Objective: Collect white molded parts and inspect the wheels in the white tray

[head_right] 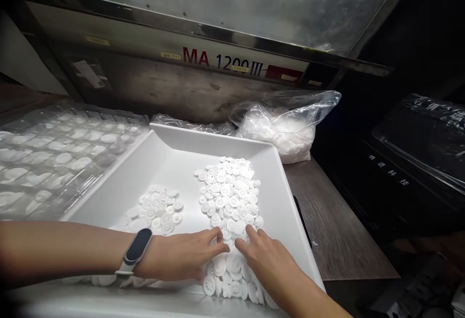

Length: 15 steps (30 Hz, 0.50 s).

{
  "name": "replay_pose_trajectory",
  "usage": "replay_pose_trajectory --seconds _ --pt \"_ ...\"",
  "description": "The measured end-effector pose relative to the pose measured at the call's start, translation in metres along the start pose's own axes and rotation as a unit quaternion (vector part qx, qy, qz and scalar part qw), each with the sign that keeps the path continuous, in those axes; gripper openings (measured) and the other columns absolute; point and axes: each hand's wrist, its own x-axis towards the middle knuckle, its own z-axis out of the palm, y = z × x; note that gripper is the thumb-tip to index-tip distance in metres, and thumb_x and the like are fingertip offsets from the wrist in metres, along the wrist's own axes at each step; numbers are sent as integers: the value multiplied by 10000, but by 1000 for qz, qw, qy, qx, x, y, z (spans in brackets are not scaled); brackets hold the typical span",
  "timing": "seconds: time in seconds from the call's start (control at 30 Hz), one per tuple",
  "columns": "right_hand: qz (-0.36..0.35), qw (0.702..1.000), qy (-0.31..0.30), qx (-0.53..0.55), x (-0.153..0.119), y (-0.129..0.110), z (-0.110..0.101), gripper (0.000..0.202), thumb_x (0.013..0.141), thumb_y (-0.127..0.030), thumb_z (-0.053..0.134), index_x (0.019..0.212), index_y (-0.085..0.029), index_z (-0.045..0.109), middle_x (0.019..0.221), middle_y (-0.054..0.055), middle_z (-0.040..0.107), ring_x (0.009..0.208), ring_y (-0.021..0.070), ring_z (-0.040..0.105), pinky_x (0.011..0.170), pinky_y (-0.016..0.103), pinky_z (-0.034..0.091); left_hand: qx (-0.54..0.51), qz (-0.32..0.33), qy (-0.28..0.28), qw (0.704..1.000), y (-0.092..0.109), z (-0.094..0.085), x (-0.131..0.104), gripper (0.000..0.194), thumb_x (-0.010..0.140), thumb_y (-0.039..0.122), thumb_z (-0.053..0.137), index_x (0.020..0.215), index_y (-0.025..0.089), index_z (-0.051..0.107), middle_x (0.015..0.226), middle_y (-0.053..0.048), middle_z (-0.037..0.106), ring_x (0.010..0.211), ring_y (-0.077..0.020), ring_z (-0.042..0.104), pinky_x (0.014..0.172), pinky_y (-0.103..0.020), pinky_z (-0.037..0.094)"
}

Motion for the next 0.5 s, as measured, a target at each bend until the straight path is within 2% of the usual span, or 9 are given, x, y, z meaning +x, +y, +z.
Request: replay_pose_trajectory --seconds 0.13,0.23,0.33,0.4,0.5 --pt "5 1000 11 16 4 3 -9 260 929 -357 560 1105 -165 550 1031 49 568 800 146 573 666 302 518 -42 -6 -1 999 2 -5 16 501 830 316 613 1278 197 421 1251 -104 485 930 -195 565 739 -369 536" --pt "13 1000 8 19 7 3 -19 206 922 -317 568 1056 -162 555 981 34 556 763 134 552 627 276 496 -76 -11 -5 997 3 -15 15 575 813 251 629 1328 218 375 1317 -112 446 954 -205 560 773 -393 526" --pt "18 1000 0 15 8 4 -31 95 909 -214 566 985 -158 554 914 10 533 706 112 519 575 235 463 -127 -39 -2 991 9 -31 0 683 778 227 659 1369 263 320 1348 -103 426 977 -214 564 793 -389 513" --pt "19 1000 -4 9 8 4 -38 41 899 -158 557 939 -156 547 870 -6 515 662 95 491 547 213 439 -173 -86 9 981 17 -44 -18 601 816 322 618 1346 297 335 1288 -71 484 964 -193 584 785 -339 505" --pt "20 1000 0 -16 8 4 -44 34 883 -152 571 889 -155 538 842 -7 500 675 103 483 529 205 415 -230 -176 27 957 32 -59 -50 387 903 474 431 1271 366 376 1073 8 605 842 -130 622 749 -262 495"
